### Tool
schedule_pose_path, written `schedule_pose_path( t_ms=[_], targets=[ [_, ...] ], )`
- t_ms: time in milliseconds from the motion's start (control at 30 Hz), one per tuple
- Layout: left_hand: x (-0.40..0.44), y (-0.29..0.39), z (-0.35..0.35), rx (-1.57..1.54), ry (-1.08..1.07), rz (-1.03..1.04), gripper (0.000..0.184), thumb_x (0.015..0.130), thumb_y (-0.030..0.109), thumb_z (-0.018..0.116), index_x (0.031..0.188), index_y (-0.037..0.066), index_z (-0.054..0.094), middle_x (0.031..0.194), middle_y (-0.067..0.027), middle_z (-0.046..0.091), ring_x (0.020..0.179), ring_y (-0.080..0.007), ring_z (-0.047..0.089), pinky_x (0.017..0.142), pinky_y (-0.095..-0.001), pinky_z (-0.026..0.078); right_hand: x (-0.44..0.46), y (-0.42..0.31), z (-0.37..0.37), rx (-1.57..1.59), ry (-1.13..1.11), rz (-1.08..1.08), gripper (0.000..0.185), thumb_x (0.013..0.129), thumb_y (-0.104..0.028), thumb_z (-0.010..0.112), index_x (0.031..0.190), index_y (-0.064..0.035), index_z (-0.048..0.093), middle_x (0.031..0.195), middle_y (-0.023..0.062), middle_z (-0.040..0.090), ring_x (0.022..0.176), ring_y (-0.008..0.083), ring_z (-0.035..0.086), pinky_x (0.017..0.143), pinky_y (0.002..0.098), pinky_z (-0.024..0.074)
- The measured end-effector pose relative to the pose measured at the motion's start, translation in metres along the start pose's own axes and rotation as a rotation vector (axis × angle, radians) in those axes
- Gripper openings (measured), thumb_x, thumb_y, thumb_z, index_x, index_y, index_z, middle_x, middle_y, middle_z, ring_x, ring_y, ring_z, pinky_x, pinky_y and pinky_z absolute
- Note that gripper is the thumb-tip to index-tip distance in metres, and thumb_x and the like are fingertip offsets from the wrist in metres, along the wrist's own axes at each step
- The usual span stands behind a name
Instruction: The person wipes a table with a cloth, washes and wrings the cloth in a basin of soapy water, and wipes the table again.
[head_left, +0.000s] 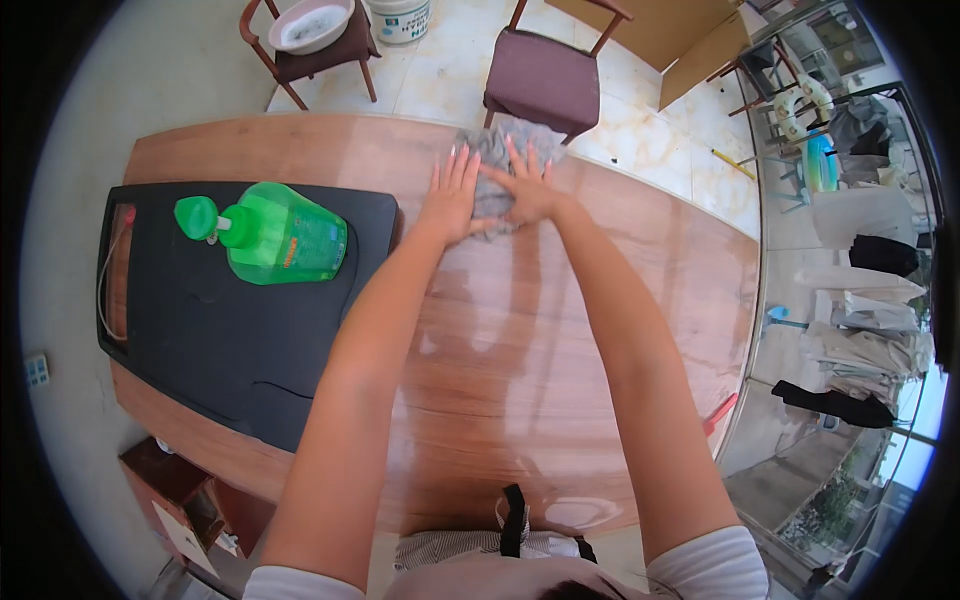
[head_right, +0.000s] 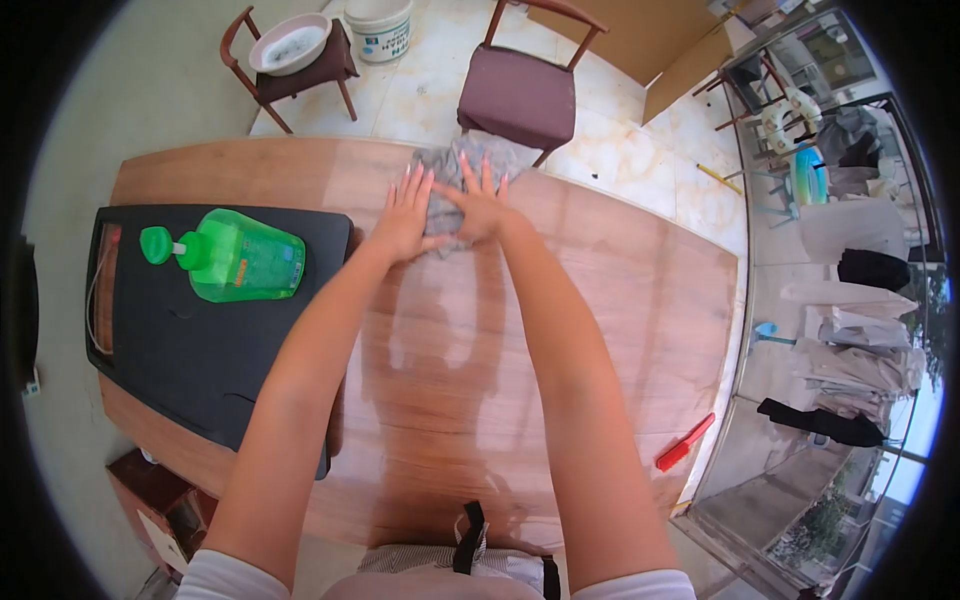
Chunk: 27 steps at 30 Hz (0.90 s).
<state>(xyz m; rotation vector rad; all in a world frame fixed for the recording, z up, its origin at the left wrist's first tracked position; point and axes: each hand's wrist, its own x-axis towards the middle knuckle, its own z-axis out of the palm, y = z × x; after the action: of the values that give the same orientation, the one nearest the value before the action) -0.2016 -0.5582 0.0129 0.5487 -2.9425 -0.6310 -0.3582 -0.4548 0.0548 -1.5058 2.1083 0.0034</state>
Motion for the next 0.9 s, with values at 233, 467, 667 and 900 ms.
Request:
schedule_pose_path(
  t_ms=[233,467,667,900],
  targets=[
    [-0.103,0.041,0.017,-0.041,-0.051,0.086,0.116,0.07,0.055,0.074,0.149,-0.003,0.01,0.155,-0.0246,0.009,0.145,-0.0401,0.008,0.115,-0.0546,0.01,-0.105,-0.038,0.064,0.096,0.009,-0.024,0.102,0.068,-0.039,0.081,0.15,-0.036,0.021,0.157,0.0197,-0.015,0.14,0.0486,-0.019,0.109,0.0673,-0.0009],
    [-0.251,0.111,0.048,0.027,-0.147,0.172,0.12,0.065,0.063,0.073,0.148,-0.004,0.017,0.155,-0.0245,0.011,0.145,-0.0385,0.01,0.115,-0.0557,0.009,-0.249,-0.092,0.165,0.089,-0.096,0.095,0.102,0.07,-0.044,0.079,0.15,-0.0364,0.017,0.157,0.0188,-0.016,0.139,0.0499,-0.02,0.107,0.0704,0.001],
    [-0.374,0.176,0.063,0.003,-0.279,0.24,0.119,0.067,0.063,0.071,0.147,-0.006,0.015,0.153,-0.0299,0.009,0.144,-0.0437,0.008,0.115,-0.0558,0.008,-0.373,-0.14,0.23,0.073,-0.187,0.137,0.103,0.071,-0.053,0.075,0.151,-0.035,0.013,0.156,0.0216,-0.017,0.138,0.0532,-0.018,0.106,0.0715,0.0012],
    [-0.465,0.217,0.079,-0.046,-0.385,0.302,0.121,0.069,0.06,0.072,0.146,-0.009,0.01,0.152,-0.0338,0.004,0.142,-0.0489,0.004,0.115,-0.0565,0.008,-0.465,-0.178,0.289,0.132,-0.141,0.198,0.101,0.068,-0.054,0.075,0.15,-0.0379,0.018,0.158,0.0178,-0.014,0.14,0.0503,-0.019,0.106,0.0713,-0.0022]
  ],
)
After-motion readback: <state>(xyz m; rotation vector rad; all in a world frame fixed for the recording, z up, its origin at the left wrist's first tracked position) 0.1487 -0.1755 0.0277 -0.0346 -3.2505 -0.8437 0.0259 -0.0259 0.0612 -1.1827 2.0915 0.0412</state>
